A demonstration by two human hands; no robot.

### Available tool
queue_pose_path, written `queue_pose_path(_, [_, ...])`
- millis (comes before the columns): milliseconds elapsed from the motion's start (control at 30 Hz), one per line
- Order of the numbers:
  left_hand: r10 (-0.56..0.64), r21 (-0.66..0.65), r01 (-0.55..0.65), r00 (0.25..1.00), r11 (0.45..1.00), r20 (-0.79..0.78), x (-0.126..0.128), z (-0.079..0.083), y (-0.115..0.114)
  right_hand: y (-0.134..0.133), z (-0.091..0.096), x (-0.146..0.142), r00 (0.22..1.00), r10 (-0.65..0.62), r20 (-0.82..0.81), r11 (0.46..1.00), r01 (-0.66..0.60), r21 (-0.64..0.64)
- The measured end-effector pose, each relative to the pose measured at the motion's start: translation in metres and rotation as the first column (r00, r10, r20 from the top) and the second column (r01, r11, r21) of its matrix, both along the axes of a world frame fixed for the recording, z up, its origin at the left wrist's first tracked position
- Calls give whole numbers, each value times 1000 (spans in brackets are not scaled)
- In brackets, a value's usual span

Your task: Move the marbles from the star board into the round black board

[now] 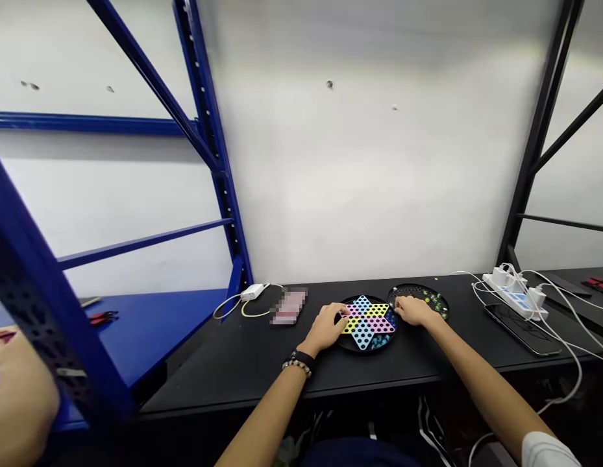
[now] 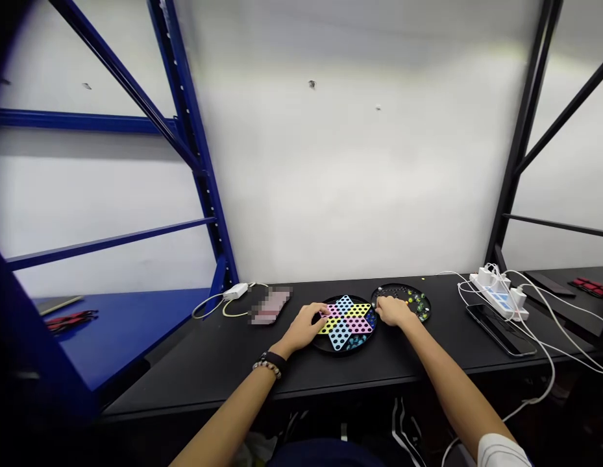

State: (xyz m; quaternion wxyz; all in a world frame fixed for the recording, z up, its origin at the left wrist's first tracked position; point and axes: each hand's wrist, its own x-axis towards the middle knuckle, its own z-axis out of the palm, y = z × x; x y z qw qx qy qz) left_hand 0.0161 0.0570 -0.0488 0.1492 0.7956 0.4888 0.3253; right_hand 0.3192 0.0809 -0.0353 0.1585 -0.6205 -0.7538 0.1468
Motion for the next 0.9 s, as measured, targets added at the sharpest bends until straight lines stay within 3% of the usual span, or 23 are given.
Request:
queue_pose_path(100, [3, -9, -3, 1000, 1000, -4, 0, 1, -1, 1, 5, 4, 976, 13, -217, 1000, -12, 7])
queue_pose_path(167, [2, -6, -2, 1000, 1000, -4, 1, 1, -1, 0, 9, 8, 905, 14, -426, 1000, -9, 14])
queue_pose_path(233, [2, -4, -2, 1000, 1000, -5, 1, 1, -1, -1, 15, 11, 761, -5, -649, 1000, -13, -22])
queue_pose_path(333, [3, -3, -3, 1000, 1000, 4, 1, 1, -1, -4, 21, 4, 508, -55, -860, 993, -64, -101])
queue_pose_path(367, [4, -4, -4, 1000, 1000, 9, 1, 1, -1, -6, 21, -4, 482, -59, -874, 992, -69, -104])
queue_pose_path(533, [-13, 0, 13, 1000, 1000, 26, 1, 0, 0, -28, 19, -73, 658, 41, -752, 999, -25, 33])
queue_pose_path(600, [2, 19, -4, 997, 1000, 75, 1, -2, 4, -42, 17, -106, 852, 179, -492, 971, -71, 230])
queue_pose_path(667, [64, 38, -71, 984, 997, 164, 0, -3, 8, -56, 16, -134, 952, 208, -226, 948, -139, 286])
queue_pose_path(767, [191, 40, -211, 937, 977, 292, -3, -2, 14, -68, 16, -161, 980, 183, 80, 948, -197, 248])
queue_pose_path(900, [254, 19, -276, 907, 961, 337, -3, 1, 15, -72, 16, -168, 956, 193, 219, 936, -246, 250])
